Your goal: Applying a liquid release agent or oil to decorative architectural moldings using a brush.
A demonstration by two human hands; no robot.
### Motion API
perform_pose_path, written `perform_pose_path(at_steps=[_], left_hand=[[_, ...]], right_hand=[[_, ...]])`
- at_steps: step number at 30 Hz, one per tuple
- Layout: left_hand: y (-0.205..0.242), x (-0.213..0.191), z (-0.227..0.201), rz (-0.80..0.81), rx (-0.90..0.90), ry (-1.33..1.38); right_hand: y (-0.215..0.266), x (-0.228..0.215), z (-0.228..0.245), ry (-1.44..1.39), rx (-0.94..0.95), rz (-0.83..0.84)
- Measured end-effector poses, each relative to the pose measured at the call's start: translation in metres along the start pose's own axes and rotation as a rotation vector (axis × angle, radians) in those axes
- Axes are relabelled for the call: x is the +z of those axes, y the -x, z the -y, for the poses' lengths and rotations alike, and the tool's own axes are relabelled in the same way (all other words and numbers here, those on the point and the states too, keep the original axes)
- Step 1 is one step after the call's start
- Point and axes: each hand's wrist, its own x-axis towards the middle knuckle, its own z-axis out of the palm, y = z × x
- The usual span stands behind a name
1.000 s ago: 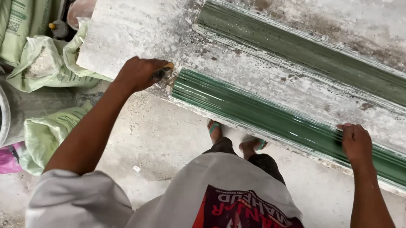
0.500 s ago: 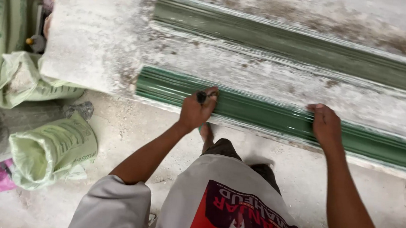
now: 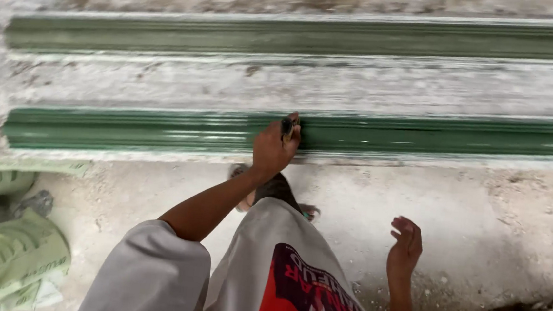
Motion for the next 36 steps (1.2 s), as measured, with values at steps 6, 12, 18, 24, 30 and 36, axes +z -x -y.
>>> perform_pose_path(at_steps=[6, 12, 18, 24, 30, 36], left_hand=[[0.0, 0.145, -0.093, 0.121, 0.05, -0.03], [-0.003, 0.279, -0.189, 0.101, 0.053, 0.006], [0.003, 0.44, -0.283, 0.123, 0.089, 0.062], [-0.012, 0.568, -0.386, 0.266, 0.032, 0.103], [-0.018, 0.698, -0.472, 0.213, 0.089, 0.074], [-0.025, 0.845, -0.561, 0.305, 0.013, 0.05]], right_hand=[[-0.05, -0.104, -0.023, -0.115, 0.126, -0.073], [-0.134, -0.187, -0.083, -0.261, 0.168, -0.098], [-0.236, -0.318, -0.078, -0.084, 0.19, -0.014], [-0.319, -0.452, -0.06, 0.005, 0.371, -0.117], [-0.411, -0.535, -0.067, -0.372, 0.539, -0.217], [-0.535, -0.663, -0.15, -0.424, 0.62, -0.213]])
